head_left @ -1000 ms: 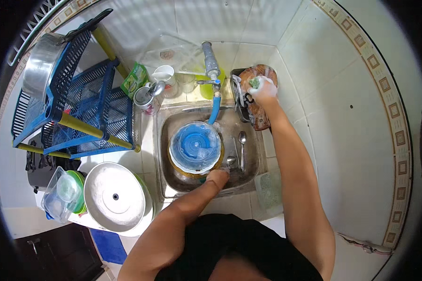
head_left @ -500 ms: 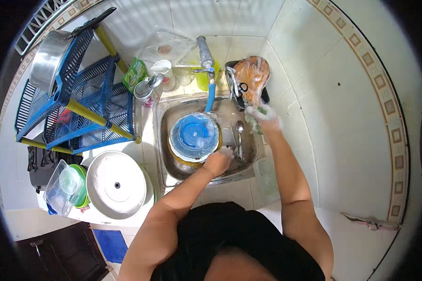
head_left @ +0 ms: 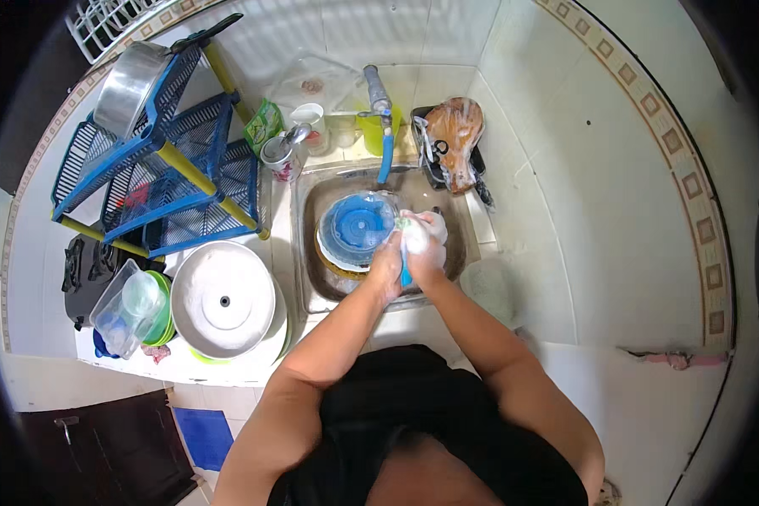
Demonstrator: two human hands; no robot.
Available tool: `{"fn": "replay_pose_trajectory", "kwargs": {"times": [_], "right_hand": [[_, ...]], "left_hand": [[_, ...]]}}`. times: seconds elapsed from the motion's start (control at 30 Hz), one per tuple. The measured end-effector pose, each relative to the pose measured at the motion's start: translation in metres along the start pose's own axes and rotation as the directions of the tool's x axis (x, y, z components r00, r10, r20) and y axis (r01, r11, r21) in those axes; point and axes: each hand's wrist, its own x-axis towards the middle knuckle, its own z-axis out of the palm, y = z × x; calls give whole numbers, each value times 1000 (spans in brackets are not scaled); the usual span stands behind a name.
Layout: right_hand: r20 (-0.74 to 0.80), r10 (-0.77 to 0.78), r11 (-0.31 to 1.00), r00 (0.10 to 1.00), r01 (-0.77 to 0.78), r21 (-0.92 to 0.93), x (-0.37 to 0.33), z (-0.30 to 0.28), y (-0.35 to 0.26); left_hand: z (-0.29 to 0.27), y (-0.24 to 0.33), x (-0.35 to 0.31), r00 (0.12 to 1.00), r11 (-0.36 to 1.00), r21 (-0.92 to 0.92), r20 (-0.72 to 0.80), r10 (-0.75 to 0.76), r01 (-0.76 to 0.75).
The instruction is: Washing plates, bowls, and kitchen utensils in a sink using soap and a sponge.
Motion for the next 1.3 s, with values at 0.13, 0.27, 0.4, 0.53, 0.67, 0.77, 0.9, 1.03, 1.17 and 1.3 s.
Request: {"fn": "replay_pose_trajectory", "kwargs": {"times": [0.13, 0.27, 0.4, 0.53, 0.67, 0.77, 0.9, 1.03, 1.17, 1.3], "right_hand": [[-4, -224, 950, 975, 218, -224, -36, 7, -27], [136, -55, 986, 989, 32, 164, -40, 5, -43], [35, -76, 997, 996, 76, -8, -11, -3, -23], [-15, -198, 972, 980, 195, -130, -38, 13, -42], [60, -195, 980, 979, 197, -19, -47, -1, -49], [30, 130, 958, 991, -133, 253, -28, 9, -32], [-28, 329, 939, 944, -324, 118, -37, 29, -30], [125, 603, 636, 788, -569, 521, -54, 26, -33], [191, 595, 681, 780, -616, 396, -38, 0, -59], [338, 634, 546, 696, -712, 443, -21, -8, -14]], "left_hand": [[-34, 0, 21, 995, 995, -36, 34, 95, -94], [-46, 7, 16, 994, 965, -262, 98, 39, -12], [-20, -5, 13, 997, 979, -203, 57, 42, -30], [-50, 1, 26, 996, 960, -267, 27, 89, -79], [-59, 6, 22, 999, 939, -342, -13, 34, -37], [-45, -10, 28, 990, 958, -252, -57, 126, -136], [-53, -16, 38, 982, 934, -307, -87, 165, -184], [-49, -5, 32, 977, 965, -198, 95, 193, -171], [-63, -19, 58, 935, 938, 22, -75, 347, -346], [-45, -24, 54, 895, 896, -15, -61, 442, -444]]}}
